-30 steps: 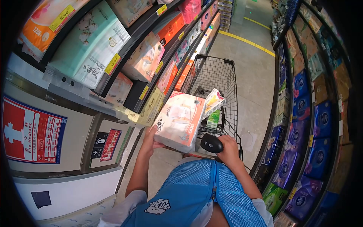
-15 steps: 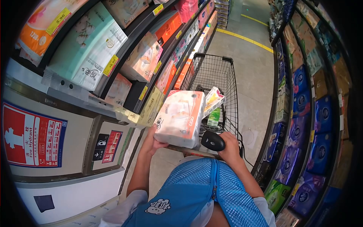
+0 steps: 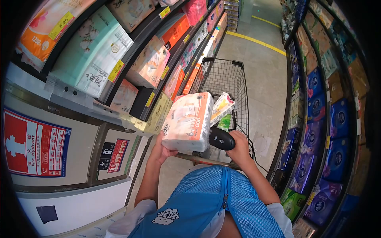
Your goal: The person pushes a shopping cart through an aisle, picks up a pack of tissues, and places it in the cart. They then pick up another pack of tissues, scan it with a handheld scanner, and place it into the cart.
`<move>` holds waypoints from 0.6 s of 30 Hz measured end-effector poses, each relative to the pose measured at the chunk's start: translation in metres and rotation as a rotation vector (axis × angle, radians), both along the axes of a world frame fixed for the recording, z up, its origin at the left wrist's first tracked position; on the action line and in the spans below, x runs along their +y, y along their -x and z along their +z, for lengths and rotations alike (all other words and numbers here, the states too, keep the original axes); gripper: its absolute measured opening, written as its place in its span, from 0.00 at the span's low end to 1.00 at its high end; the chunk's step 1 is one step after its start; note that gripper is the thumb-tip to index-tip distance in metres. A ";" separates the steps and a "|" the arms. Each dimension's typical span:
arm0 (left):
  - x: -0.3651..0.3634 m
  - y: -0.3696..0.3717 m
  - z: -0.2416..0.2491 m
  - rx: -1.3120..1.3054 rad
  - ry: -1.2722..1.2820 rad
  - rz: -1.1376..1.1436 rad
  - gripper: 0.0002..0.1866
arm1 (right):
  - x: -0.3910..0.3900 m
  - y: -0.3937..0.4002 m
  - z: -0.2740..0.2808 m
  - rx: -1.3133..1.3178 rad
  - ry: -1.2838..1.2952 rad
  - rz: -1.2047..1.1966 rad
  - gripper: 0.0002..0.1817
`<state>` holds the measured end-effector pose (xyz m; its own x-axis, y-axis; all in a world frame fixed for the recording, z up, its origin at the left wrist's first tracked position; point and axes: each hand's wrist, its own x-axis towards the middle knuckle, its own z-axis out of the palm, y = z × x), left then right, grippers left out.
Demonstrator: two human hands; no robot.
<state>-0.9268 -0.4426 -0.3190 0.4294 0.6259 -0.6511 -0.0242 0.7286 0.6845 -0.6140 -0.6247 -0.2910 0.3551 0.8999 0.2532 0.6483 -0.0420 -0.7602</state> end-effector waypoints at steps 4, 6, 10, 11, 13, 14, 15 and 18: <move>0.002 0.004 -0.002 0.011 0.000 -0.022 0.41 | 0.014 0.014 0.000 0.012 -0.071 0.077 0.13; 0.003 0.005 -0.005 0.011 0.006 -0.019 0.41 | 0.017 0.019 -0.004 0.009 -0.055 0.120 0.13; 0.001 0.006 -0.005 0.007 0.025 0.009 0.41 | 0.018 0.019 -0.001 0.050 -0.097 0.112 0.13; 0.001 0.006 -0.005 -0.007 0.029 0.011 0.42 | 0.016 0.016 -0.002 0.056 -0.092 0.091 0.14; 0.000 0.008 -0.008 -0.033 0.041 0.013 0.42 | 0.012 0.010 -0.003 0.055 -0.065 0.043 0.14; 0.001 0.009 -0.011 -0.044 0.050 0.015 0.42 | 0.011 0.007 -0.002 0.048 -0.046 0.015 0.14; 0.002 0.011 -0.012 -0.055 0.058 0.015 0.43 | 0.011 0.005 -0.001 0.041 -0.028 -0.014 0.14; 0.006 0.012 -0.009 -0.060 0.093 0.025 0.43 | 0.016 0.003 0.004 0.096 -0.066 -0.040 0.14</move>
<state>-0.9384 -0.4371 -0.3279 0.4546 0.5748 -0.6804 -0.0816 0.7875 0.6108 -0.6168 -0.6084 -0.2869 0.4156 0.8671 0.2748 0.5713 -0.0138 -0.8206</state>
